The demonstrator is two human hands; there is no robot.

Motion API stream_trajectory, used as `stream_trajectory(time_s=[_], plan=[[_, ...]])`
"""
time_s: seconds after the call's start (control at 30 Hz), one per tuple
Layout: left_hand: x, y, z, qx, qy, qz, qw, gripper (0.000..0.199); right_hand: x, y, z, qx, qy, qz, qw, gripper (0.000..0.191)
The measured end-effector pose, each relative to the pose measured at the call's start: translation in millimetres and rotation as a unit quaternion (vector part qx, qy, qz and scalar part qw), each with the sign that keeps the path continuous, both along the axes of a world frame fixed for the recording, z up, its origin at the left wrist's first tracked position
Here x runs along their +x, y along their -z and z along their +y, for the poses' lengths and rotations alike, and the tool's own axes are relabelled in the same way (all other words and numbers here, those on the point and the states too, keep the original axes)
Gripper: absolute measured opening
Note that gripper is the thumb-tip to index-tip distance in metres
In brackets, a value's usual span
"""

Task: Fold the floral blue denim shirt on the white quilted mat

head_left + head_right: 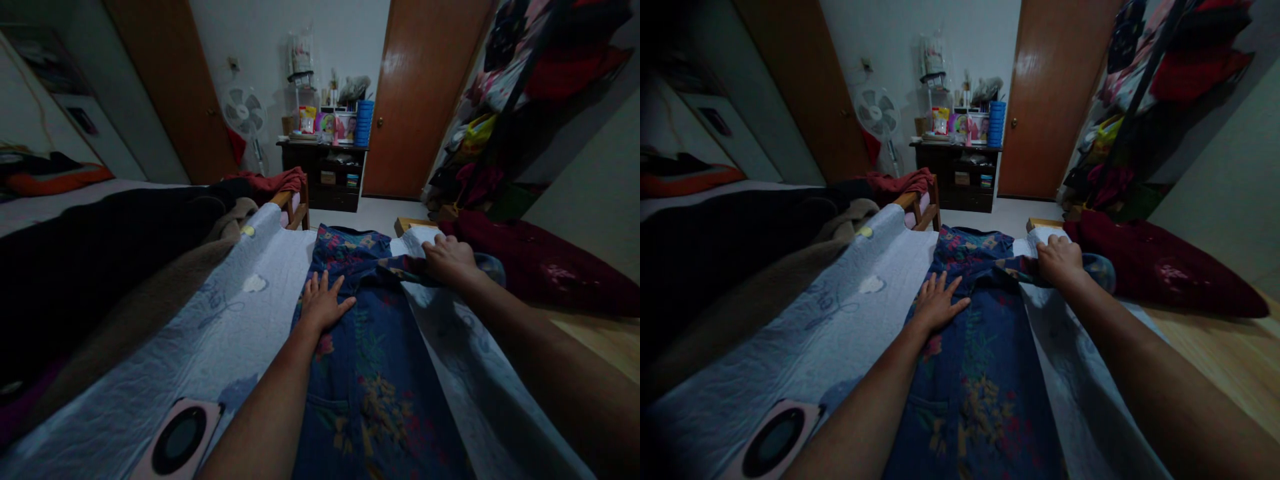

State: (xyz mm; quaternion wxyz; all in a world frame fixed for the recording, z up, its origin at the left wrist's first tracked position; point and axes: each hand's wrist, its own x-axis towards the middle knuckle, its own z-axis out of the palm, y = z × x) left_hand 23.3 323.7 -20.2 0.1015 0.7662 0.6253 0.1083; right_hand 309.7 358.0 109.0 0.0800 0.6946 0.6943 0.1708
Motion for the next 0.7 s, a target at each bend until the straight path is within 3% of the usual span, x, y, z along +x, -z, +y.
stream_trajectory(time_s=[0.07,0.17,0.27,0.37,0.47,0.6,0.7], plan=[[0.1,0.8,0.3,0.001,-0.001,-0.001,1.0,0.075,-6.5,4.9,6.3,-0.057,-0.003,-0.004,0.998,0.038],[0.3,1.1,0.3,0.008,0.0,0.002,1.0,0.074,-33.4,13.9,18.1,-0.094,-0.051,0.06,0.992,0.054],[0.5,0.1,0.2,0.011,0.014,0.01,1.0,0.071,-72.4,28.7,32.4,-0.096,-0.09,0.143,0.981,0.044],[0.5,-1.2,0.3,0.011,0.031,0.018,0.999,0.068,-107.1,48.4,49.4,-0.082,-0.065,0.244,0.964,0.037],[0.6,-1.5,0.2,0.012,0.034,0.014,0.999,0.068,-128.2,66.5,68.3,-0.071,-0.039,0.266,0.961,0.037],[1.9,-1.8,0.9,0.016,0.028,0.002,0.999,0.064,-138.5,79.8,93.8,-0.068,0.001,0.275,0.959,0.042],[3.5,-2.7,3.1,0.041,-0.015,-0.003,0.999,0.059,-139.2,81.7,109.7,-0.076,0.006,0.277,0.958,0.034]])
